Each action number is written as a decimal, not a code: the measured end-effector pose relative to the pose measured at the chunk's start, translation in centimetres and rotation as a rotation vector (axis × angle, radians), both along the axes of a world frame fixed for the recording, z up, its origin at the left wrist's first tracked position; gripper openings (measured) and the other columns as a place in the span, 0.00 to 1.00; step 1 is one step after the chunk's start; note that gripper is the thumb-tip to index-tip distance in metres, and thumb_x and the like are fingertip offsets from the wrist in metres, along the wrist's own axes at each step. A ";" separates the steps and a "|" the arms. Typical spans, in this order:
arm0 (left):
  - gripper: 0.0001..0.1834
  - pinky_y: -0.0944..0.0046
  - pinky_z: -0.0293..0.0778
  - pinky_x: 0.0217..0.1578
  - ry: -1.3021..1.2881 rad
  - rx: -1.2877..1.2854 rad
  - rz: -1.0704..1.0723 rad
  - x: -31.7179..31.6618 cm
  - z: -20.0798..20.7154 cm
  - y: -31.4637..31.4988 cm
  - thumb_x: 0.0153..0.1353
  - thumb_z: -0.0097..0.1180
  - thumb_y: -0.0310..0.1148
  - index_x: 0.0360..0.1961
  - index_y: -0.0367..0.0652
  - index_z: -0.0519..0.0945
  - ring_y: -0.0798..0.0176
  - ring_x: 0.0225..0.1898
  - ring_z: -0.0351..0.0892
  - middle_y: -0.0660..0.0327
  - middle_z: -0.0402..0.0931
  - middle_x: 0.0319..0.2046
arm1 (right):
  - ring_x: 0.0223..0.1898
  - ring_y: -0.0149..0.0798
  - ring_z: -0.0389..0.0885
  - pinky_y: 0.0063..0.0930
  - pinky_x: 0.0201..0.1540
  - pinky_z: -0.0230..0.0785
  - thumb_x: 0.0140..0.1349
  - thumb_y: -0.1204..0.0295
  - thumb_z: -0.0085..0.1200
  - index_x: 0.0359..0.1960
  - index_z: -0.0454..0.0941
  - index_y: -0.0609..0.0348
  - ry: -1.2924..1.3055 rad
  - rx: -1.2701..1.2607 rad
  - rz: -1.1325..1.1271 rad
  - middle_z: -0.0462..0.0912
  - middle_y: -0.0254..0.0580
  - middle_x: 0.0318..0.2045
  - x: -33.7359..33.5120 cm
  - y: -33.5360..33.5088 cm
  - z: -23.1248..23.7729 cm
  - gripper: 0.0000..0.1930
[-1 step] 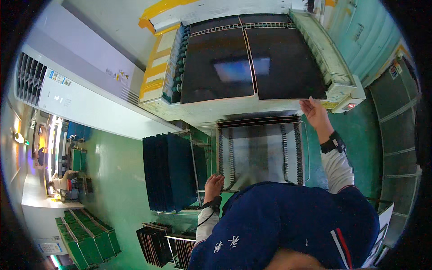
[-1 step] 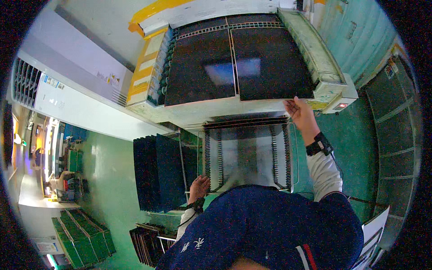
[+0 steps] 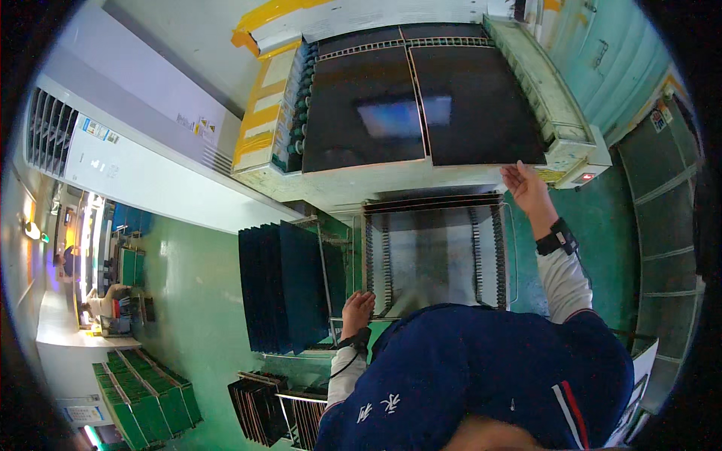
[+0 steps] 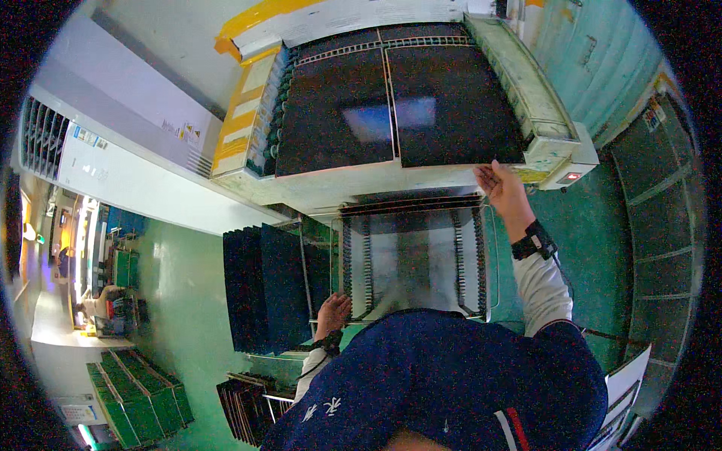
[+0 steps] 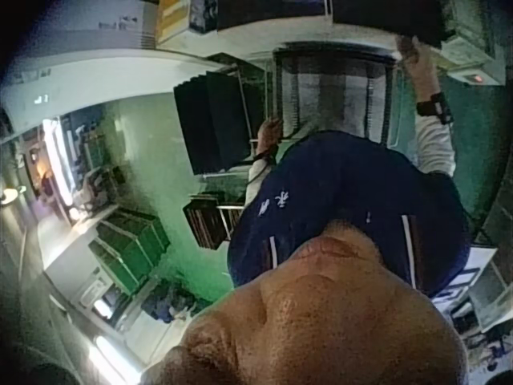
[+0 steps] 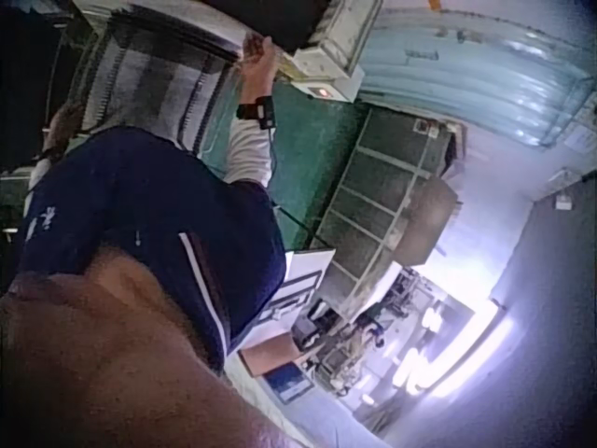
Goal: Taking dark sheets from a storage rack and loading them onto a roller conveyor for processing.
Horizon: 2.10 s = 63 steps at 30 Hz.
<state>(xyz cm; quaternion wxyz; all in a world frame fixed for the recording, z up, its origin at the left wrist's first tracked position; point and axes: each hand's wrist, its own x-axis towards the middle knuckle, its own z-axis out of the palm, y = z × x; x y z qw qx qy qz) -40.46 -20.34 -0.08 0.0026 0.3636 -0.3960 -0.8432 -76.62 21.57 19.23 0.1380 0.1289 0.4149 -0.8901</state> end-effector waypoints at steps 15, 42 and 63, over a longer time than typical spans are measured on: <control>0.21 0.51 0.73 0.48 0.029 -0.266 -0.147 1.7 -6.2 -1.6 0.65 0.49 0.29 0.58 0.38 0.63 0.45 0.49 0.76 0.46 0.75 0.46 | 0.36 0.37 0.82 0.29 0.40 0.75 0.63 0.61 0.54 0.41 0.77 0.60 -0.002 0.337 0.218 0.83 0.42 0.35 0.6 -2.2 -2.6 0.14; 0.20 0.53 0.76 0.46 -0.113 0.102 0.131 -0.4 -0.5 -0.1 0.68 0.45 0.30 0.58 0.36 0.63 0.45 0.48 0.78 0.46 0.75 0.45 | 0.47 0.48 0.70 0.44 0.50 0.62 0.51 0.71 0.59 0.29 0.75 0.56 0.976 1.600 0.543 0.72 0.41 0.39 4.1 -9.9 -9.2 0.06; 0.14 0.58 0.74 0.36 -0.018 0.264 0.143 0.6 -3.7 -0.9 0.66 0.48 0.33 0.49 0.40 0.71 0.52 0.41 0.79 0.51 0.77 0.40 | 0.39 0.51 0.73 0.44 0.41 0.64 0.52 0.71 0.54 0.28 0.77 0.58 1.146 1.723 0.739 0.76 0.43 0.32 2.4 -11.2 -11.8 0.05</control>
